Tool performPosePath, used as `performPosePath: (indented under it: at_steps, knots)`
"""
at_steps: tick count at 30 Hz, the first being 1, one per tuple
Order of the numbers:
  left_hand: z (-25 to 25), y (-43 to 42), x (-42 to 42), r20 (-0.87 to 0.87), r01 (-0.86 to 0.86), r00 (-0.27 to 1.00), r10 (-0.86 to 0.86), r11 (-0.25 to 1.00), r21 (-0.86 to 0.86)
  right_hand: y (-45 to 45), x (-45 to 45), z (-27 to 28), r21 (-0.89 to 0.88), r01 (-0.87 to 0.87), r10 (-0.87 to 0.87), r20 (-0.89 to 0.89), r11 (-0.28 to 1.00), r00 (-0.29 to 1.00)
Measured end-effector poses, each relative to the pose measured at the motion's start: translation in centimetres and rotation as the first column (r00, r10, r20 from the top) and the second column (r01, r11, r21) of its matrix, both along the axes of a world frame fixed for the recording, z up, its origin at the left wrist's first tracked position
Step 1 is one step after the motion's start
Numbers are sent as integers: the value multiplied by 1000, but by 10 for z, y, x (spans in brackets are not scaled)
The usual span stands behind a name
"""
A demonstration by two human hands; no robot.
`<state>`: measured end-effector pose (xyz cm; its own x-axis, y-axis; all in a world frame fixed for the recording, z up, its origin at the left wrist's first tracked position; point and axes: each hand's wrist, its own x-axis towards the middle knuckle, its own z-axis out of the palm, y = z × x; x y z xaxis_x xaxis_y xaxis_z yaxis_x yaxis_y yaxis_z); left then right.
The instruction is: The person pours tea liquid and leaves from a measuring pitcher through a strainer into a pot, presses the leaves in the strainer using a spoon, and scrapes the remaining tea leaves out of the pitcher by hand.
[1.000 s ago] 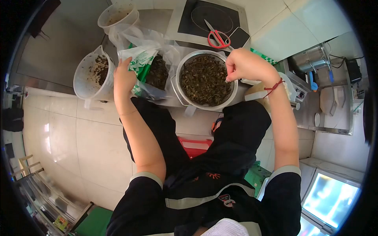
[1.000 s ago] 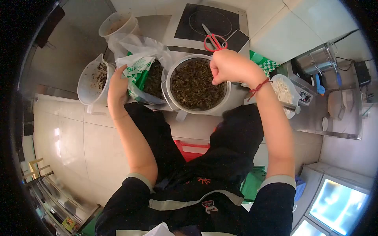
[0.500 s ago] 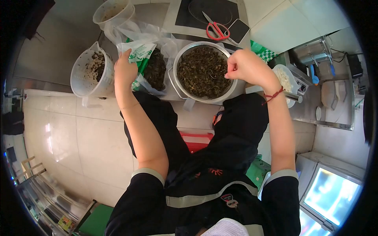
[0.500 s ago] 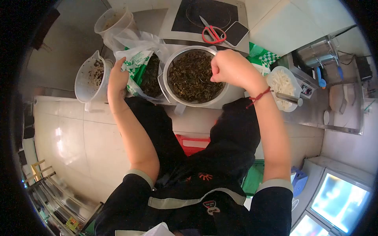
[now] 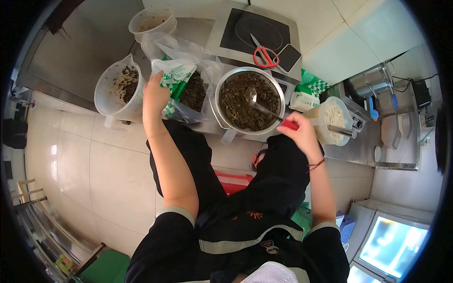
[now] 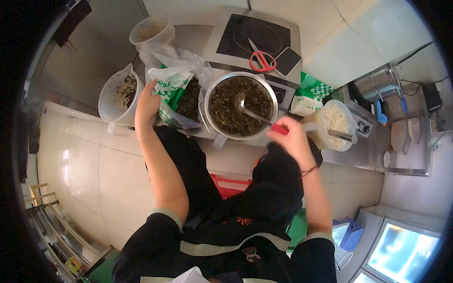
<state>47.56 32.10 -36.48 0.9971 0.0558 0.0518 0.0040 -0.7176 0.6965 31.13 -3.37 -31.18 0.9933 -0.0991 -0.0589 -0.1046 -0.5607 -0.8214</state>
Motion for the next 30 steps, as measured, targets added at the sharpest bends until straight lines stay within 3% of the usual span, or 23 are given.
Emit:
performPosePath:
  at_steps: [1,2,3,5,6,8,11,13,15,16,18,19,21,25,28,30]
  knots:
    - [1,1,-1,3,13,1000,-13,1000,-17,1,-5,-3,-295,-46,64,51,954,997]
    - [1,1,-2,4,27,1000,-27,999,-34,7,-9,-5,-423,10,37,104,906,994]
    - [1,2,-2,3,23,1000,-22,999,-35,8,-12,-7,-529,45,100,242,847,965]
    - [2,3,-4,10,21,1000,-21,999,-46,11,-16,-5,-588,82,66,226,804,972]
    - [1,4,-4,8,18,1000,-18,999,-46,13,-16,-4,-588,79,69,224,805,972]
    - [-1,5,-4,19,-2,1000,3,997,-83,14,-17,-4,-224,-17,1,-72,975,997]
    - [-4,7,-3,8,-4,1000,5,996,-92,5,-14,-10,-76,-78,63,-192,994,979]
    - [0,6,-4,0,-5,1000,5,994,-105,5,-13,-9,-48,-90,83,-140,995,987]
    - [1,5,-5,-8,1,1000,-1,993,-120,0,-12,-10,92,17,15,-343,996,939]
    - [0,5,-3,-2,7,1000,-7,998,-66,0,-11,-13,92,20,13,-343,996,939]
    - [-2,5,-1,3,14,1000,-14,1000,-14,3,-8,-21,0,73,-73,-83,997,994]
    - [-4,5,-1,4,11,1000,-11,1000,3,4,-8,-23,-2,73,-73,-83,997,994]
    - [-4,4,-1,5,7,1000,-7,1000,19,7,-8,-23,-337,94,-85,41,937,996]
    - [-3,2,-2,-8,-39,999,39,999,0,23,-17,-11,-255,116,-105,56,960,993]
    - [1,-2,-4,-40,-57,998,54,996,-70,25,-21,-10,-380,131,-55,204,916,977]
    - [7,-8,-6,-73,-75,995,66,990,-121,30,-22,-12,-369,163,-72,250,915,966]
